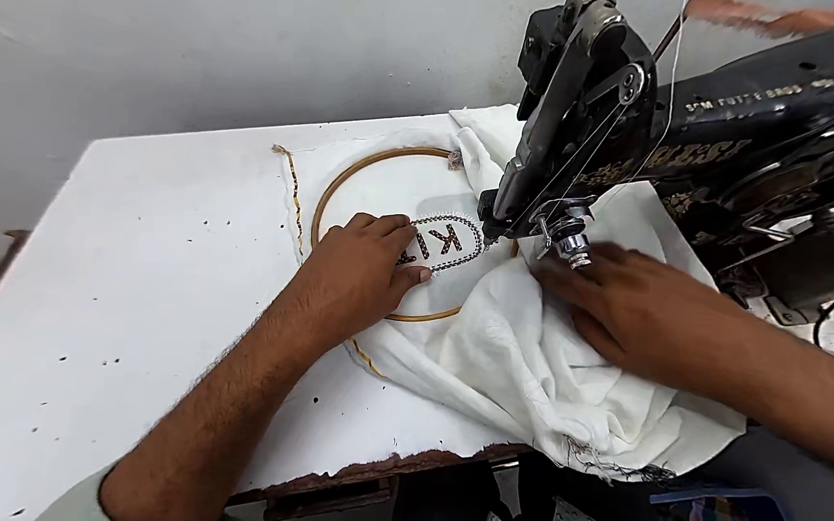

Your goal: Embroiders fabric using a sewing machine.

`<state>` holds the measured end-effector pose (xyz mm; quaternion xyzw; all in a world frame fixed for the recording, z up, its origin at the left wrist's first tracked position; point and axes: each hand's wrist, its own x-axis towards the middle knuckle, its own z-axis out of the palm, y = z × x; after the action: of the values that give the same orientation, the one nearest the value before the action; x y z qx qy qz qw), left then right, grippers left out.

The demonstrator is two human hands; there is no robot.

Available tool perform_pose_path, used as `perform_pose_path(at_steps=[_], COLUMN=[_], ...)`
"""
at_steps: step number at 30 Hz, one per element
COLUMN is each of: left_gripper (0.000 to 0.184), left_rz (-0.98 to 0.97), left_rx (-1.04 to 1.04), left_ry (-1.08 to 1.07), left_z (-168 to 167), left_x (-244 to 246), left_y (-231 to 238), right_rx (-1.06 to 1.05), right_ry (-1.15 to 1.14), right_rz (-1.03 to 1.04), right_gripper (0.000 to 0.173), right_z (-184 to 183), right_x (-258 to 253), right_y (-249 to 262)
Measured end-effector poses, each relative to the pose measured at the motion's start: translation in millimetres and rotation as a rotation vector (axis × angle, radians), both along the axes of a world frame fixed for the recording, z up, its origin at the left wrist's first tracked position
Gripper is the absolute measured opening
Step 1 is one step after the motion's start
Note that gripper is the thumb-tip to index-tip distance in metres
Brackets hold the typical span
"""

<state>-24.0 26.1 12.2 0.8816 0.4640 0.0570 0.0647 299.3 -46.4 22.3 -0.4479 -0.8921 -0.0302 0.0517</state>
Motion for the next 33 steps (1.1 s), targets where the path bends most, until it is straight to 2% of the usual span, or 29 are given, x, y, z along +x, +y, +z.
perform_pose_path(at_steps=[1, 4, 7, 10, 12, 14, 16, 18, 20, 25, 33], left_gripper=[0.060, 0.062, 0.060, 0.058, 0.058, 0.056, 0.063, 0.080, 0.085, 0.081, 0.081], left_rz=[-0.005, -0.054, -0.135, -0.154, -0.168, -0.175, -0.173, -0.152, -0.135, -0.125, -0.116], left_rx=[-0.003, -0.053, -0.053, 0.017, 0.021, -0.001, -0.026, -0.045, -0.039, -0.039, -0.044], left_ry=[0.006, -0.017, -0.121, -0.206, -0.186, -0.126, -0.061, 0.022, 0.063, 0.053, 0.058], left_z=[0, -3, -11, -11, -7, -5, -2, 0, -2, -5, -6], left_x=[-1, -6, -11, -7, -1, 3, 4, 3, 2, 5, 5], left_y=[1, 10, 26, 24, 13, 2, -6, -11, -15, -19, -22], right_rx=[-0.023, 0.049, 0.100, 0.165, 0.233, 0.207, 0.102, 0.105, 0.142, 0.245, 0.139], right_ry=[-0.021, -0.142, -0.193, -0.017, 0.100, 0.203, 0.241, 0.274, 0.313, 0.417, 0.565], right_rz=[-0.003, -0.142, -0.293, -0.315, -0.289, -0.279, -0.305, -0.290, -0.302, -0.238, -0.265], right_gripper=[0.047, 0.026, 0.032, 0.033, 0.028, 0.025, 0.025, 0.030, 0.033, 0.024, 0.025], right_z=[-6, -2, 7, 8, 3, -1, 0, -5, -17, -22, -19], right_x=[3, 5, -8, -25, -33, -36, -38, -39, -39, -39, -38], right_y=[-2, -13, -9, 13, 27, 40, 56, 69, 80, 70, 66])
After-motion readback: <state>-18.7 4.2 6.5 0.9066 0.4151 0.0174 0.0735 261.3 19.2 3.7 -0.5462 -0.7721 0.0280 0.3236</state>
